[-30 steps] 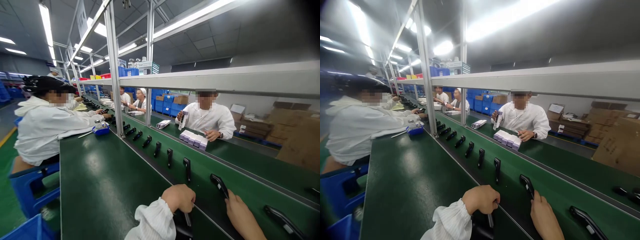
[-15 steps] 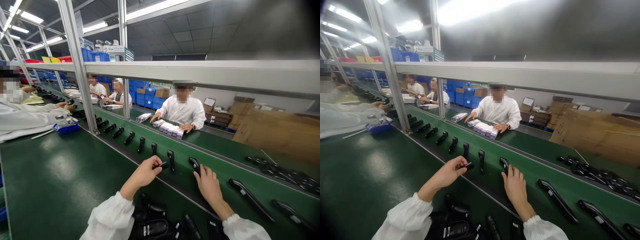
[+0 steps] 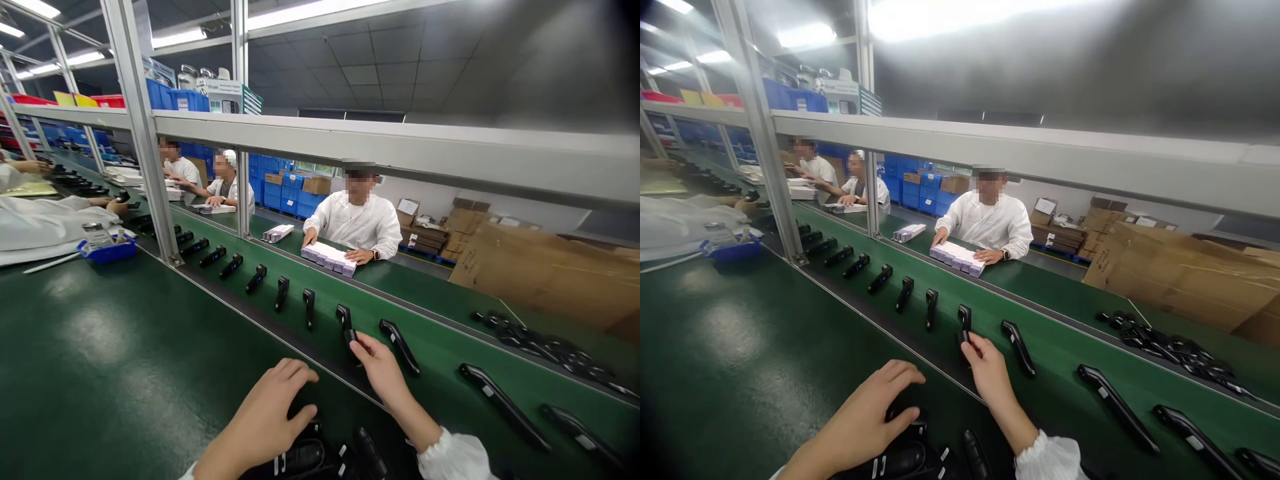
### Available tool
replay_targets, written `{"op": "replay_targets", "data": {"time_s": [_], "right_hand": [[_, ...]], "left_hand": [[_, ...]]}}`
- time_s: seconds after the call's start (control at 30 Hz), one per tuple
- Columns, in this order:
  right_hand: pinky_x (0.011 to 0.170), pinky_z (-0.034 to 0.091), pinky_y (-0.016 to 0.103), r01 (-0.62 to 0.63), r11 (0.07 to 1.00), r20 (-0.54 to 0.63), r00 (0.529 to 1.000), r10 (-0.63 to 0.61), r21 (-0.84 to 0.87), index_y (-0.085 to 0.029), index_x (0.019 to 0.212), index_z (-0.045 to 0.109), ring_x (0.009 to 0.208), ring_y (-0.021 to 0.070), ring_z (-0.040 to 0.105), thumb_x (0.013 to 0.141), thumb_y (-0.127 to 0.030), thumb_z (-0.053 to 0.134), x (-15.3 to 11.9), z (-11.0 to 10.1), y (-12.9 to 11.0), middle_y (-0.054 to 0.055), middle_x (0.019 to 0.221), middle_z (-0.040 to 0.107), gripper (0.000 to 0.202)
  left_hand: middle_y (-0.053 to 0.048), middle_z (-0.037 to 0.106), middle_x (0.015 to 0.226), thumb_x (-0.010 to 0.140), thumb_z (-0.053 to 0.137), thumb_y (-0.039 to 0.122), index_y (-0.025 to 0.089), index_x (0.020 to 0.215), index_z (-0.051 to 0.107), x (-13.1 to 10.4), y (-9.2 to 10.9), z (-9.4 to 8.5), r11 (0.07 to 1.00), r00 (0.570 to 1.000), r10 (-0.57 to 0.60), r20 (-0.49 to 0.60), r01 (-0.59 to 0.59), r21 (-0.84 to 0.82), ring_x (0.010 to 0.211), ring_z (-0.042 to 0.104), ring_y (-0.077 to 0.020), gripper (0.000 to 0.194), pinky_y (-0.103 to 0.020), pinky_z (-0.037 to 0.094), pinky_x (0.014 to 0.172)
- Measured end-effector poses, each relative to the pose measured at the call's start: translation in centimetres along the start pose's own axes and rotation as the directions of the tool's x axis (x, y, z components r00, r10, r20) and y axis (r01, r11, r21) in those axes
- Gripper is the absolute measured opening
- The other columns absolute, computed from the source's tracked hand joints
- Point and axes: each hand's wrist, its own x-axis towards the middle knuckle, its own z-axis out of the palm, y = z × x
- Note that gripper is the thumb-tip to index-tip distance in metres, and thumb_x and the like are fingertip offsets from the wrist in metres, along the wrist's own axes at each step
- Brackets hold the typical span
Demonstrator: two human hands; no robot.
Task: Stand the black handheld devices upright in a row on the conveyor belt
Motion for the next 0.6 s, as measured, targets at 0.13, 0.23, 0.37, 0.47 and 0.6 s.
{"op": "replay_targets", "data": {"time_s": [0.13,0.23,0.37,0.47,0.6], "right_hand": [[0.093,0.048,0.038,0.02,0.921,-0.046,0.998,-0.041,-0.389,-0.02,0.121,0.069,0.098,0.0264,0.064,0.092,-0.036,0.048,2.4,-0.6,2.3,0.011,0.104,0.066,0.039],[0.096,0.045,0.034,0.021,0.834,-0.03,0.999,-0.045,-0.551,-0.017,0.132,0.061,0.11,0.027,0.062,0.094,-0.026,0.045,3.1,0.1,3.2,0.014,0.118,0.064,0.043],[0.089,0.047,0.034,-0.058,0.676,-0.076,0.997,0.003,-0.735,-0.004,0.145,0.043,0.109,0.0297,0.062,0.094,-0.017,0.04,3.7,0.8,4.2,0.021,0.118,0.063,0.052],[0.089,0.045,0.039,-0.096,0.612,-0.103,0.994,0.024,-0.785,0.001,0.131,0.054,0.104,0.0331,0.061,0.094,-0.014,0.037,4.3,0.7,4.8,0.026,0.113,0.063,0.043],[0.09,0.044,0.042,-0.104,0.607,-0.109,0.994,0.028,-0.788,0.001,0.121,0.06,0.105,0.0347,0.059,0.096,-0.016,0.035,4.7,-0.2,4.7,0.026,0.111,0.063,0.039]], "left_hand": [[-0.004,0.065,0.106,0.089,0.056,0.026,0.029,0.11,0.067,-0.5,-1.4,-0.4,0.959,0.99,0.051,0.131,-0.086,0.271,0.102,0.058,-0.0266,0.024,-0.042,0.045,0.094],[-0.004,0.065,0.102,0.09,0.054,0.024,0.028,0.105,0.067,-0.2,-2.0,0.1,0.948,0.987,0.039,0.153,-0.085,0.306,0.097,0.06,-0.0265,0.02,-0.04,0.046,0.087],[-0.005,0.063,0.106,0.093,0.051,0.024,0.026,0.11,0.064,0.2,-2.3,0.4,0.95,0.992,0.02,0.121,-0.057,0.308,0.098,0.059,-0.026,0.022,-0.038,0.048,0.083],[-0.004,0.06,0.113,0.094,0.048,0.024,0.026,0.116,0.06,0.4,-2.4,0.4,0.964,0.995,-0.002,0.099,-0.025,0.264,0.096,0.061,-0.0234,0.025,-0.034,0.049,0.078],[-0.004,0.057,0.118,0.097,0.044,0.031,0.029,0.123,0.055,0.6,-2.4,1.0,0.986,1.0,0.012,0.016,-0.014,0.166,0.094,0.062,-0.0211,0.029,-0.031,0.052,0.075]]}}
